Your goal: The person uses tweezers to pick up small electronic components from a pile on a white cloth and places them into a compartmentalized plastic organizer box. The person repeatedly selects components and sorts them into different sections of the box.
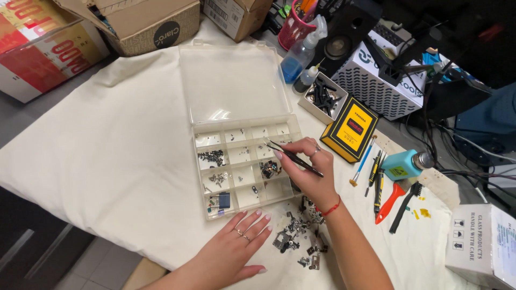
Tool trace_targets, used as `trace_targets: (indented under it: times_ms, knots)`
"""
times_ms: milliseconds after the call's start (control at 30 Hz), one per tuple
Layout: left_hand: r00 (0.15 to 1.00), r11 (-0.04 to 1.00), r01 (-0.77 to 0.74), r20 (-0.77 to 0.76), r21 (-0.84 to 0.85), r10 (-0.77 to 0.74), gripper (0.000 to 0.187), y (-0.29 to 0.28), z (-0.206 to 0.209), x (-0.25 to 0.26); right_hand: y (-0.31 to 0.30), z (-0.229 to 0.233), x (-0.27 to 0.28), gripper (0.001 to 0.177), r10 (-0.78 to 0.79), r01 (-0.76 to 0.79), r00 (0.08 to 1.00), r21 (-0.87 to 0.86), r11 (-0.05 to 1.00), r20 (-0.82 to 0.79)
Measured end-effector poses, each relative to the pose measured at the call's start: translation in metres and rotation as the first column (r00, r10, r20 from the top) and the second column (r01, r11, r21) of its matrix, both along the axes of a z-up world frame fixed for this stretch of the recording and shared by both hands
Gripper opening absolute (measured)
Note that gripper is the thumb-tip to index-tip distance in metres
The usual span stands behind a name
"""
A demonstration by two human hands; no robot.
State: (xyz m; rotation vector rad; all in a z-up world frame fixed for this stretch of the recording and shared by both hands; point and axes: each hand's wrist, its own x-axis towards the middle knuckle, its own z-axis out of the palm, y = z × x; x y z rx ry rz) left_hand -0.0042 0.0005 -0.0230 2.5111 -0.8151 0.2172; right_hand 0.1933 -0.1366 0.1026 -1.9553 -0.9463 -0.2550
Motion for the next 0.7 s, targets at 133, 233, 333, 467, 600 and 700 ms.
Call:
trace_targets:
  times_ms: [133,233,333,467,600,700]
  knots:
    - [1.000,1.000,-0.002,0.000,0.008,0.002,0.077,0.001,0.003,0.000,-0.042,0.000,-0.026,0.013,-0.125,0.125,0.987,-0.012,0.992,-0.104]
    - [0.999,1.000,-0.006,0.036,0.021,0.005,0.079,0.002,0.004,0.000,-0.076,-0.009,-0.042,0.014,-0.167,0.168,0.978,-0.002,0.986,-0.125]
    - [1.000,1.000,0.005,0.001,-0.002,-0.005,0.078,0.004,0.009,0.002,-0.110,-0.028,-0.058,0.014,-0.262,0.264,0.946,-0.015,0.964,-0.190]
    - [1.000,1.000,0.011,0.024,-0.005,-0.011,0.076,0.005,0.016,0.002,-0.130,-0.046,-0.084,0.011,-0.332,0.336,0.907,-0.030,0.941,-0.261]
    - [0.998,0.999,-0.009,0.063,0.037,0.007,0.077,0.004,0.016,0.003,-0.138,-0.066,-0.098,0.015,-0.283,0.298,0.907,0.003,0.954,-0.311]
    - [0.997,0.999,-0.013,0.082,0.045,0.010,0.076,0.004,0.019,0.004,-0.132,-0.070,-0.100,0.015,-0.251,0.261,0.924,-0.004,0.965,-0.288]
